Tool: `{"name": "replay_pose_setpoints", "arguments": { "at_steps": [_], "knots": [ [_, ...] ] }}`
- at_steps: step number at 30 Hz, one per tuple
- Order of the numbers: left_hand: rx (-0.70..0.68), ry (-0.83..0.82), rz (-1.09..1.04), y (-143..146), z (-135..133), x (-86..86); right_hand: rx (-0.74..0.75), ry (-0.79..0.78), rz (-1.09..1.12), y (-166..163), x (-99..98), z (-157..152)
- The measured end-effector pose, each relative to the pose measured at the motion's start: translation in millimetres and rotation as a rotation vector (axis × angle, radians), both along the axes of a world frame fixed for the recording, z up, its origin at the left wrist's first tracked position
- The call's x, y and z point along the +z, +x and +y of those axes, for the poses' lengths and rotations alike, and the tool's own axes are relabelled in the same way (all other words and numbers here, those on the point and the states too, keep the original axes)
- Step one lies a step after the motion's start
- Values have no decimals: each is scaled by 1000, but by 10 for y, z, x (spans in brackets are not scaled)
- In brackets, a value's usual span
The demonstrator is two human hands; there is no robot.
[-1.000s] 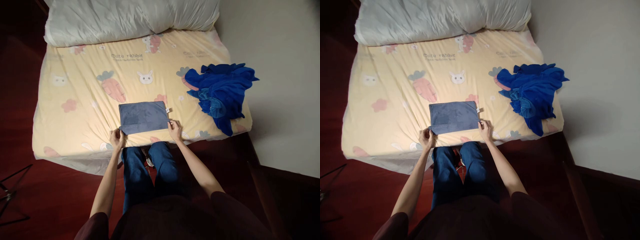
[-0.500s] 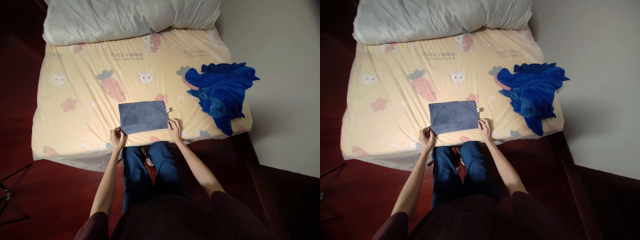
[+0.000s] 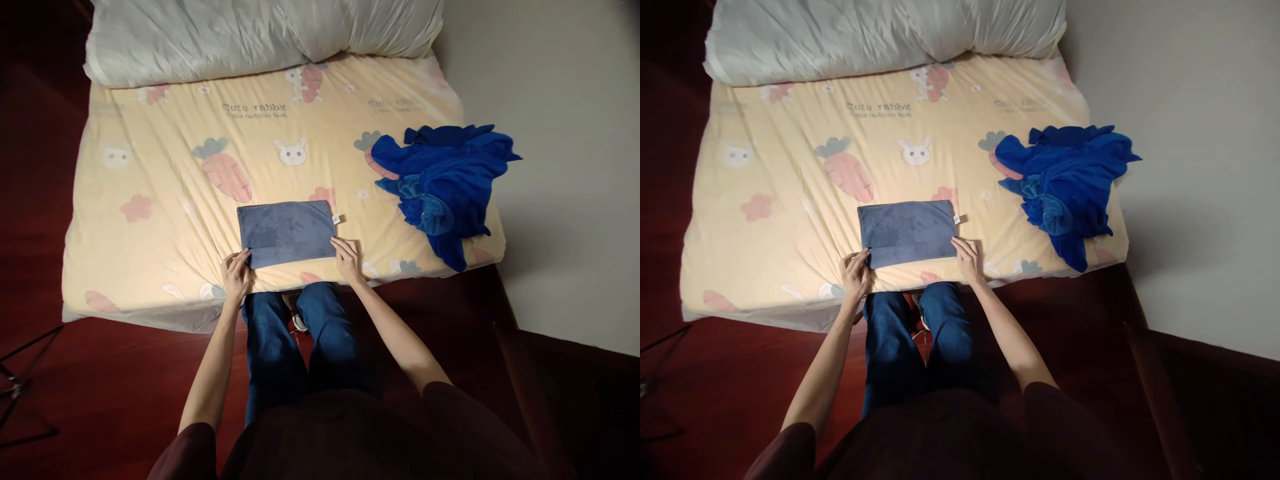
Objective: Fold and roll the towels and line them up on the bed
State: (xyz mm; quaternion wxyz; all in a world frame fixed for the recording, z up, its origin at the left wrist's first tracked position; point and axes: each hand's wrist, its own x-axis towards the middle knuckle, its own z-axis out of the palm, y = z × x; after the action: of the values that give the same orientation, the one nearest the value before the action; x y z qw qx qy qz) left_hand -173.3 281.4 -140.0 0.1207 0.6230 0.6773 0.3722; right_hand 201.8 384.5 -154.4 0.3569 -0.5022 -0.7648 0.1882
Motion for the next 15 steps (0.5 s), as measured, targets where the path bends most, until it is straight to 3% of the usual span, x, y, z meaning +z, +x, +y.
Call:
{"name": "replay_pose_setpoints", "arguments": {
  "at_steps": [9,15],
  "knots": [
    [-65,-74,89,11,38,135,99,-80,-196,16,259,-52],
    [-2,-52,33,3,55,82,53,-51,-175,7,204,-27]
  ]
}}
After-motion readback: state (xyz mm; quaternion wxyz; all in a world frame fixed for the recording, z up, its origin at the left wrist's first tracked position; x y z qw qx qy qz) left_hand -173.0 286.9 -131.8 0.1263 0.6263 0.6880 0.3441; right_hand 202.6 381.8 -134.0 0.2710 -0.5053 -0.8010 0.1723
